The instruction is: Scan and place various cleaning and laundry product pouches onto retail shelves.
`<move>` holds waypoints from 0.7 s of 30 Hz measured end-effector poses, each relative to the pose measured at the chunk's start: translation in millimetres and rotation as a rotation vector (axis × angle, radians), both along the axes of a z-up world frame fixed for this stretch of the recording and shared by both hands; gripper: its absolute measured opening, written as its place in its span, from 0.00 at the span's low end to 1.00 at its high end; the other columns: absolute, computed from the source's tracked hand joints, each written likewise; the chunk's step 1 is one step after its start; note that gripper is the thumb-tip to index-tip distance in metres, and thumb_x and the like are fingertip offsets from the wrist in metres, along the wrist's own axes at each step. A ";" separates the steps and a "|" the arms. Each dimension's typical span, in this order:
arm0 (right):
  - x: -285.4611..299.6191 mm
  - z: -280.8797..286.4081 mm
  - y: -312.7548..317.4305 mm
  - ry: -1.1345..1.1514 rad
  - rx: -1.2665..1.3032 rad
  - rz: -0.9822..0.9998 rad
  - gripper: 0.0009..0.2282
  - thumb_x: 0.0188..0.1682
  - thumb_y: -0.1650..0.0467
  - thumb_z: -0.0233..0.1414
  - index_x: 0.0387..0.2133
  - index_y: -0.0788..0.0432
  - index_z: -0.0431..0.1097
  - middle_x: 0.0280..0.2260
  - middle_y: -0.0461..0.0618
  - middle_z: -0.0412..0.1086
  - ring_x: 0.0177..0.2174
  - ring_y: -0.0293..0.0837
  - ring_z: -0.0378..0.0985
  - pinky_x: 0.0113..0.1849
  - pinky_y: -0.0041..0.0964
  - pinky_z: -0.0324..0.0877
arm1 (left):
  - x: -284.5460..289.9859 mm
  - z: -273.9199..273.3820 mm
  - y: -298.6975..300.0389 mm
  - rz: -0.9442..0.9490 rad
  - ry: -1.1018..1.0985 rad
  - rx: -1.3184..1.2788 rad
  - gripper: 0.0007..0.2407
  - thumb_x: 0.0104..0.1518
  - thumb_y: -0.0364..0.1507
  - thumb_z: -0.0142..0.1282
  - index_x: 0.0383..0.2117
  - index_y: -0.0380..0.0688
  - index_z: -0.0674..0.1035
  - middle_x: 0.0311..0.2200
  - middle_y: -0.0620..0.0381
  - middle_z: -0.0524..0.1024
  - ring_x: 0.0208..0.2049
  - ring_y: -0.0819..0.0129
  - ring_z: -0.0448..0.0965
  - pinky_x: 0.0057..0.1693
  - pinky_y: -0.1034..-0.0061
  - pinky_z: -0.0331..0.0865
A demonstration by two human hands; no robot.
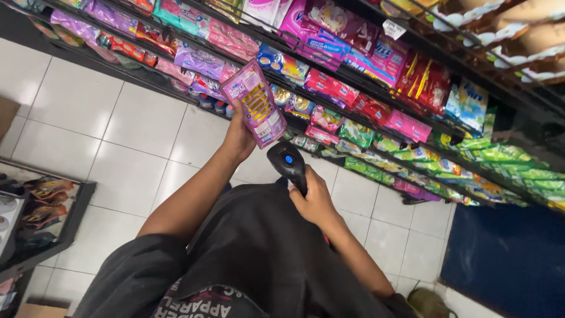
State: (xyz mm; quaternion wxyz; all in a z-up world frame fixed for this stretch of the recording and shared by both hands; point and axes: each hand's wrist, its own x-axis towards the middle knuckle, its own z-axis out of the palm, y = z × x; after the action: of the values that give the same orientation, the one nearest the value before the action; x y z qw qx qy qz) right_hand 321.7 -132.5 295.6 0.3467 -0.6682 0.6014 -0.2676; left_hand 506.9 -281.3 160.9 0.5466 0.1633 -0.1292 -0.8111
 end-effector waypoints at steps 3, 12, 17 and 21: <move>-18.9 0.3 -12.3 0.020 -0.035 0.042 0.14 0.43 0.74 0.55 0.42 0.65 0.66 0.30 0.58 0.71 0.30 0.55 0.75 0.36 0.44 0.71 | -7.6 -3.7 -6.1 -0.001 -0.024 -0.007 0.36 0.60 0.56 0.42 0.68 0.44 0.60 0.65 0.51 0.66 0.66 0.58 0.67 0.69 0.55 0.63; -80.5 56.5 -108.4 0.589 -0.498 0.542 0.23 0.28 0.79 0.57 0.43 0.56 0.75 0.42 0.49 0.73 0.51 0.51 0.72 0.64 0.58 0.54 | -13.7 27.3 -16.2 -0.532 -0.514 0.074 0.34 0.61 0.57 0.28 0.63 0.46 0.69 0.56 0.51 0.75 0.56 0.62 0.76 0.62 0.59 0.69; -65.3 84.7 -138.3 0.666 -0.375 0.915 0.20 0.30 0.77 0.60 0.40 0.54 0.75 0.38 0.47 0.71 0.48 0.51 0.70 0.65 0.66 0.43 | -19.7 42.3 -8.9 -0.648 -0.617 0.039 0.34 0.61 0.57 0.27 0.64 0.46 0.66 0.57 0.51 0.75 0.58 0.63 0.76 0.62 0.60 0.70; -51.7 94.7 -140.5 0.717 -0.286 0.986 0.23 0.25 0.78 0.59 0.40 0.55 0.75 0.37 0.47 0.71 0.48 0.50 0.70 0.65 0.65 0.42 | -20.8 42.4 -5.2 -0.652 -0.621 0.034 0.35 0.60 0.58 0.26 0.64 0.45 0.67 0.56 0.50 0.76 0.57 0.63 0.76 0.61 0.60 0.71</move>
State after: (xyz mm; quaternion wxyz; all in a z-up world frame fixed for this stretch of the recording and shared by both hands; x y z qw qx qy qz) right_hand 270.0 -272.9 390.3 0.1129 -0.9551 0.2597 0.0868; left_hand 486.2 -286.6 203.3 0.1951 0.3587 -0.3187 -0.8554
